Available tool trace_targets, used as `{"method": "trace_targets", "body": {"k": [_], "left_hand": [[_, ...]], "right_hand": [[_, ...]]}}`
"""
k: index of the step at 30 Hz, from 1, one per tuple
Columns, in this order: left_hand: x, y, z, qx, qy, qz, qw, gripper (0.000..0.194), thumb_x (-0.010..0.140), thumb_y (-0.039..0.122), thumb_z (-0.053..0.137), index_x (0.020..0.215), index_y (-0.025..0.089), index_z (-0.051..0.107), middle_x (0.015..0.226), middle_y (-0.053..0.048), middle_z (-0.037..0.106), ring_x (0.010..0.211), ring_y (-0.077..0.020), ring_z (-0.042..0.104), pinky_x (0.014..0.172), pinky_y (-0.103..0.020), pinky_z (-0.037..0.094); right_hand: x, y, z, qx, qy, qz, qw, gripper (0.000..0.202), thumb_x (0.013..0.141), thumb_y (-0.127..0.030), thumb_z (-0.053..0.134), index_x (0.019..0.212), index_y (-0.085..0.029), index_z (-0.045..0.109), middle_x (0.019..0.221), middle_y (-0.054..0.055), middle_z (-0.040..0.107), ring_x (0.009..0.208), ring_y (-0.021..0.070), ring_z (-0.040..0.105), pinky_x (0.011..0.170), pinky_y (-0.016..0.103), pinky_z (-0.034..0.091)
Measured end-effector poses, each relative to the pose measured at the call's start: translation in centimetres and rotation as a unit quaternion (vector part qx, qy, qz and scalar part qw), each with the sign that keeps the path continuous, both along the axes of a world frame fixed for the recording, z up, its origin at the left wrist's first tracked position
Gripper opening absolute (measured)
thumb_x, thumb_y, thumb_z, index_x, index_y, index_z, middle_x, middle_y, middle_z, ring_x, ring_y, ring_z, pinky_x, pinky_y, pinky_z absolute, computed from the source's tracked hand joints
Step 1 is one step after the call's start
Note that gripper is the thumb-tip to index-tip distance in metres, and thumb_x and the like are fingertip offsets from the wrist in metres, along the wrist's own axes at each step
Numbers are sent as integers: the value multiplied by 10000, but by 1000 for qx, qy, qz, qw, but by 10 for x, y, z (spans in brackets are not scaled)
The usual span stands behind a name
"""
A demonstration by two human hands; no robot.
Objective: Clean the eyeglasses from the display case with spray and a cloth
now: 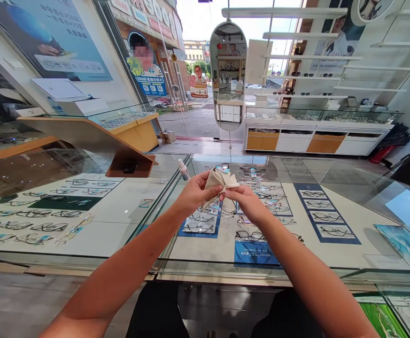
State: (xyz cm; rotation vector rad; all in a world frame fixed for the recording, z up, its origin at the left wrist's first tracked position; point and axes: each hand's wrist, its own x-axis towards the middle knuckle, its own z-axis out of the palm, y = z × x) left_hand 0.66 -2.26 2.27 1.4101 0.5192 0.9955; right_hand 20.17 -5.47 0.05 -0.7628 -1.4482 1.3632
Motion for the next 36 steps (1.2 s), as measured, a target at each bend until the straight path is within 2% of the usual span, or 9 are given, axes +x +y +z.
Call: {"method": "trace_targets", "body": {"k": [5,9,12,15,20,23,27,32,36], "left_hand": [[9,-6,-1,16,-18,35,999,501,754,591,944,917,200,677,683,17,686,480,-129,603,494,-275,456],[11,-8,-3,34,-31,70,996,499,853,679,830,899,205,679,595,25,640,439,-124,570,459,-267,432],[6,-4,0,38,-24,58,997,516,888,704,779,863,197,681,589,3,649,498,-142,606,514,-271,474],[-4,2,3,41,-9,28,999,518,893,692,782,860,181,697,681,-19,689,615,-146,642,609,-268,516],[-15,11,2,26,15,-29,999,469,876,555,866,1091,161,731,892,-43,745,765,-145,682,715,-257,547],[-13,11,-1,39,18,-21,999,515,830,456,929,1187,155,712,952,-49,762,801,-144,701,732,-246,560],[-1,5,-6,41,-11,12,999,489,787,463,957,1042,150,681,782,-22,739,653,-140,685,617,-243,542],[10,-1,-9,69,-50,59,995,440,898,563,841,916,165,655,614,7,663,501,-120,606,490,-234,472],[6,3,-9,67,-53,65,994,507,941,658,749,868,165,657,601,2,648,499,-113,591,497,-231,463]], "right_hand": [[-6,-2,-7,-1,-6,30,1000,321,859,-566,821,799,-251,823,945,39,759,1024,265,632,1023,406,419],[-9,-3,-7,2,-4,39,999,341,856,-582,831,794,-247,818,929,39,755,993,262,642,1028,413,435],[-7,-1,-8,6,4,17,1000,291,895,-537,806,825,-256,831,947,34,767,1034,256,651,1081,413,420],[-2,1,-7,2,11,-19,1000,239,908,-491,797,863,-263,855,963,35,788,1066,253,655,1111,415,401],[2,0,2,-15,26,-54,998,255,839,-505,825,793,-256,851,877,43,782,1001,254,645,1061,410,417],[0,0,5,-23,31,-48,998,272,815,-523,842,778,-253,849,867,46,787,971,252,645,1034,408,432],[-3,1,-2,-9,39,-7,999,273,847,-523,837,806,-253,850,880,42,789,985,254,666,1058,412,439],[-6,1,-11,6,23,8,1000,253,872,-510,836,846,-258,839,899,27,781,965,239,663,1054,408,451],[-6,1,-10,10,7,1,1000,252,892,-507,819,851,-260,844,942,31,792,1028,248,671,1079,413,434]]}}
